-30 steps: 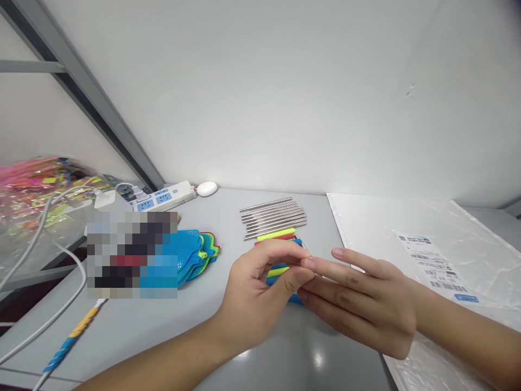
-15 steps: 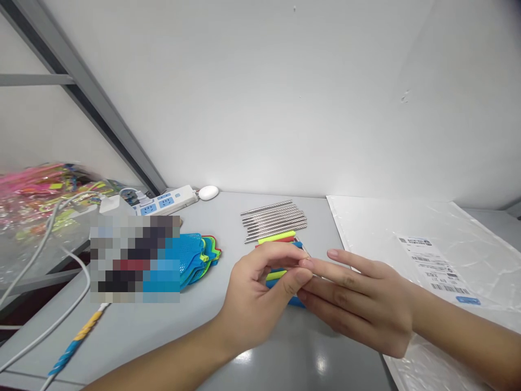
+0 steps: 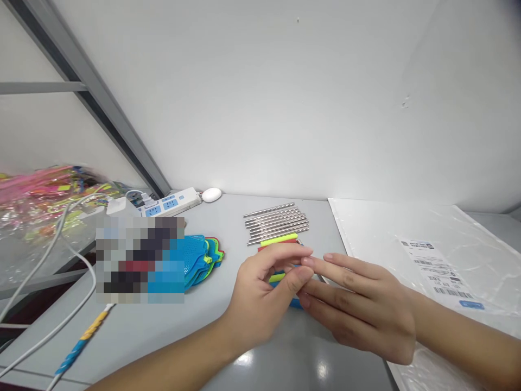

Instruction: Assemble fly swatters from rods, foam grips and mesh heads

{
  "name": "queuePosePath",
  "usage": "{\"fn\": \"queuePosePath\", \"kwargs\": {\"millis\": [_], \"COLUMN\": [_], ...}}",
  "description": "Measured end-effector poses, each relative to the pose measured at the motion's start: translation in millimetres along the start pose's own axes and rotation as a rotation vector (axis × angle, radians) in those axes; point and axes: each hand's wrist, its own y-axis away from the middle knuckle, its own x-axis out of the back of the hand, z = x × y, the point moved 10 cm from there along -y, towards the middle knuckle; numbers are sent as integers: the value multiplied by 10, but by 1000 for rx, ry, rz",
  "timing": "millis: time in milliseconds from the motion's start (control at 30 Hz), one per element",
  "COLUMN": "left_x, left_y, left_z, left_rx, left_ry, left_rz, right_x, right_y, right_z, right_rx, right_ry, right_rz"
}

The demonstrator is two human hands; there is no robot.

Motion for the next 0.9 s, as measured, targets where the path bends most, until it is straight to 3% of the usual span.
{"fn": "queuePosePath", "kwargs": {"millis": [200,600,767,900], "left_x": [-49,-44,-57,31], "left_y": [-20,-9,-17,-74], "left_z": [-63,-145,-205,-148], "left_rx": [63,137,201,150], "left_ry": [113,86,134,145], "left_rz": [-25,-18,-2,69], "right_x": [-61,-40,16,46], "right_y": [63,84,18,105], "right_z": [22,50,200,465], "right_rx": [-38,-46,-111,-239], "right_ry": [-39,-78,-179,-287], "right_rz": [-34,2,-15,64]}}
